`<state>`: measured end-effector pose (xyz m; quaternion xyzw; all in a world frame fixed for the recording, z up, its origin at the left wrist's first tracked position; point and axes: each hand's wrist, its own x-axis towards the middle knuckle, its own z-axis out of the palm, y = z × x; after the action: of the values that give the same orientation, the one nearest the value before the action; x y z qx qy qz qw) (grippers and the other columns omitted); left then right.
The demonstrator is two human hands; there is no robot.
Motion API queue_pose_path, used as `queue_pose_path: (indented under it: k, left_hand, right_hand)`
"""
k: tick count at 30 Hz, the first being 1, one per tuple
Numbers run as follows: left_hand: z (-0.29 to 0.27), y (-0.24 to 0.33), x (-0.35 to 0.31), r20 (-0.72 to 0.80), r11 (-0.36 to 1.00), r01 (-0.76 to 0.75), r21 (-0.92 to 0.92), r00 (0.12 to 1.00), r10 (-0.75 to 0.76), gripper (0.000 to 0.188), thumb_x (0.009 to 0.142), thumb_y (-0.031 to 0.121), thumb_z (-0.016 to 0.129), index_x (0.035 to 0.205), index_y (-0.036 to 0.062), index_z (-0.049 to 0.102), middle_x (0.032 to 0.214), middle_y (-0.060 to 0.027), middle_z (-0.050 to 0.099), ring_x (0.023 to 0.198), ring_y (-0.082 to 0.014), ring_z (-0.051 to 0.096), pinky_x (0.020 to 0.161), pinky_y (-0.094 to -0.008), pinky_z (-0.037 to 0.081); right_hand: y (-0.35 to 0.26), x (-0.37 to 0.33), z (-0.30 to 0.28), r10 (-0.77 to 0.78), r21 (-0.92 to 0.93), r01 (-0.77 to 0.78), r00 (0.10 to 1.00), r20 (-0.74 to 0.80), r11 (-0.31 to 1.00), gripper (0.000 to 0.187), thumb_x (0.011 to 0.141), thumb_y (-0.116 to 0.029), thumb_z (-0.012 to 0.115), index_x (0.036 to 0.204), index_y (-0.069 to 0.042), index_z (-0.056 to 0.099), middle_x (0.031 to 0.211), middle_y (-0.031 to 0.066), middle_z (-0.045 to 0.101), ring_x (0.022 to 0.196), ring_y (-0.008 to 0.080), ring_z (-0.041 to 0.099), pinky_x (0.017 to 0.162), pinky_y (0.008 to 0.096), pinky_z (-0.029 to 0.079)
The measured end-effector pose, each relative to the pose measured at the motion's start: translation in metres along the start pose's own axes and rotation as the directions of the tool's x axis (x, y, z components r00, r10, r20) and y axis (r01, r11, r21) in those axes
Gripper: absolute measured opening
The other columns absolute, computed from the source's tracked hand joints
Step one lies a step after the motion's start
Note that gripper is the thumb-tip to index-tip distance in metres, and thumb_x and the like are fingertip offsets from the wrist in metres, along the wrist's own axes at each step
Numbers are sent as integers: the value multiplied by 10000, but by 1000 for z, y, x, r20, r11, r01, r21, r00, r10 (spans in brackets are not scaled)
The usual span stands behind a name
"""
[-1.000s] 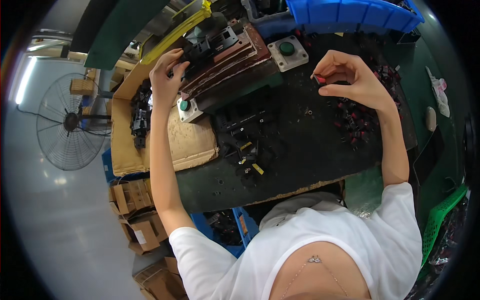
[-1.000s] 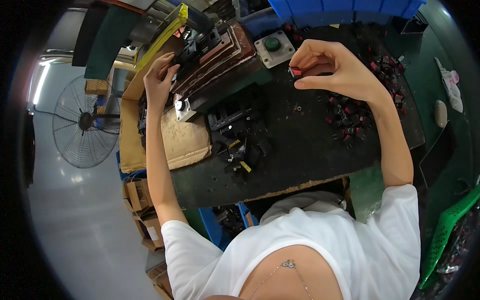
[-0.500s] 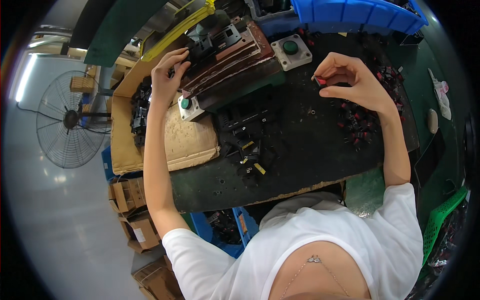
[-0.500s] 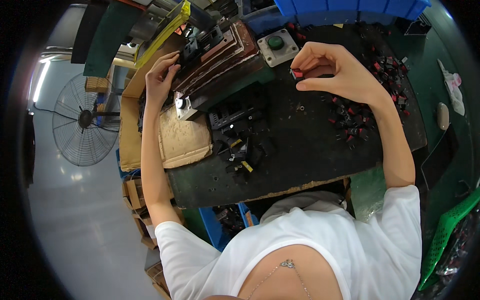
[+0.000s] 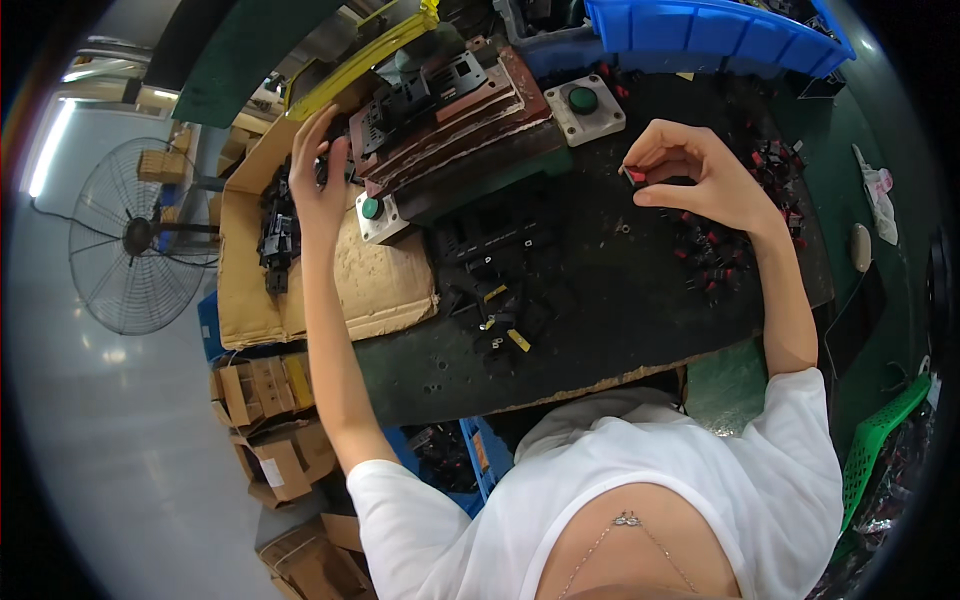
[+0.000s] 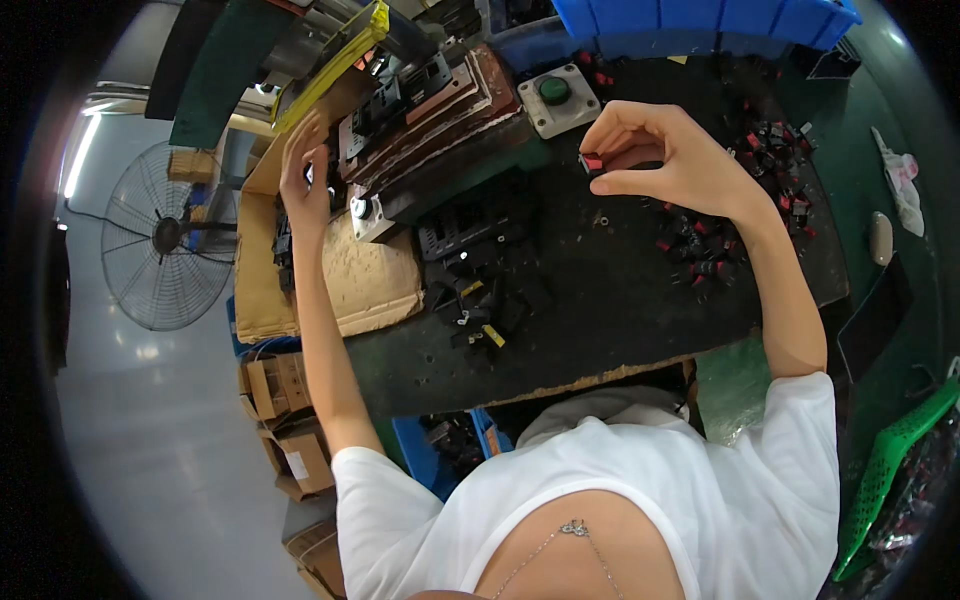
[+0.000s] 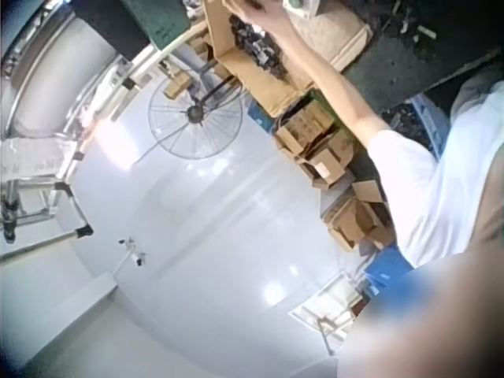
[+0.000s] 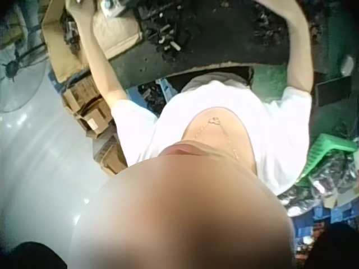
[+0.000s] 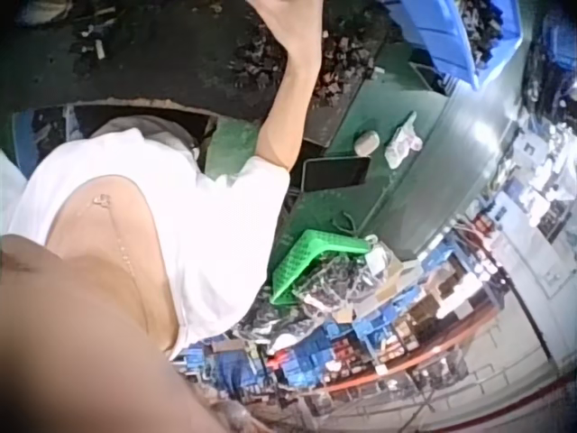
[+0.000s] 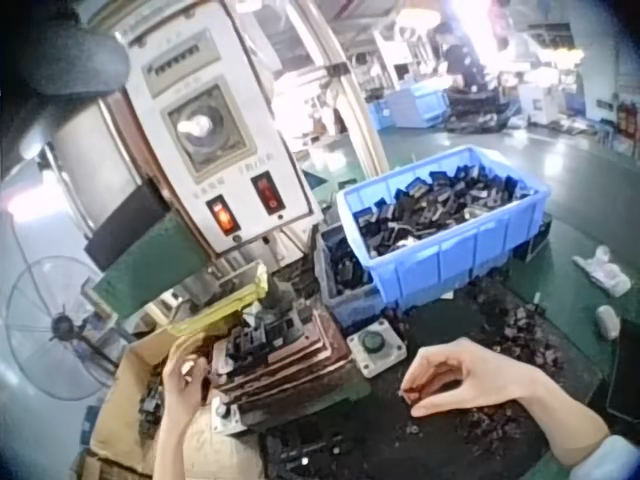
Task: Assembling electronic power panels by inserting switches and buttons and using a pneumatic press to secure components.
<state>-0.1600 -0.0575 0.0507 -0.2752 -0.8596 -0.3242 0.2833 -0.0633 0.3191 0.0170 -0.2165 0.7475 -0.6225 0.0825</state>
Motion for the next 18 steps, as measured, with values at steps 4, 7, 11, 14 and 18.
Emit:
queue_pose_path:
  k: [4,7,11,14,18]
  left_hand:
    - [-6,12,-47,-36,958,284,36,958,-283,214,867,77,557,1077,51,585,1068,-84,580,949,-179,558,802,-298,440]
    - [-4,19,-79,25,948,258,186,963,-267,340,866,108,557,1195,57,487,1091,-100,546,952,-219,548,833,-323,427]
    - [-2,12,-93,64,957,253,139,963,-264,353,866,108,551,1203,42,471,1100,-116,543,967,-251,543,843,-339,420]
    - [0,-1,-104,71,950,122,289,986,-148,362,835,71,581,1185,43,495,1078,-131,578,1006,-291,536,846,-353,428]
    - [3,-2,-107,41,955,29,296,998,-43,373,814,58,597,1175,42,507,1104,-123,574,1045,-291,528,862,-364,421]
  right_hand:
    - [3,-1,0,17,25,-17,1000,2,1000,211,717,-8,704,880,-36,572,879,24,600,823,79,581,781,230,480]
    - [5,3,0,-4,122,0,1000,30,993,193,716,18,695,847,-34,564,911,45,610,841,84,585,771,229,480]
    - [8,5,-1,47,96,-46,999,-6,994,173,721,-34,706,834,-44,575,923,60,616,866,102,590,786,253,479]
    - [10,9,2,84,89,-78,994,-64,993,134,751,-58,681,843,-47,584,918,54,626,876,111,595,804,257,470]
    - [13,16,4,116,115,-104,987,-109,988,103,786,-67,655,864,-54,589,921,46,634,882,103,599,810,237,460]
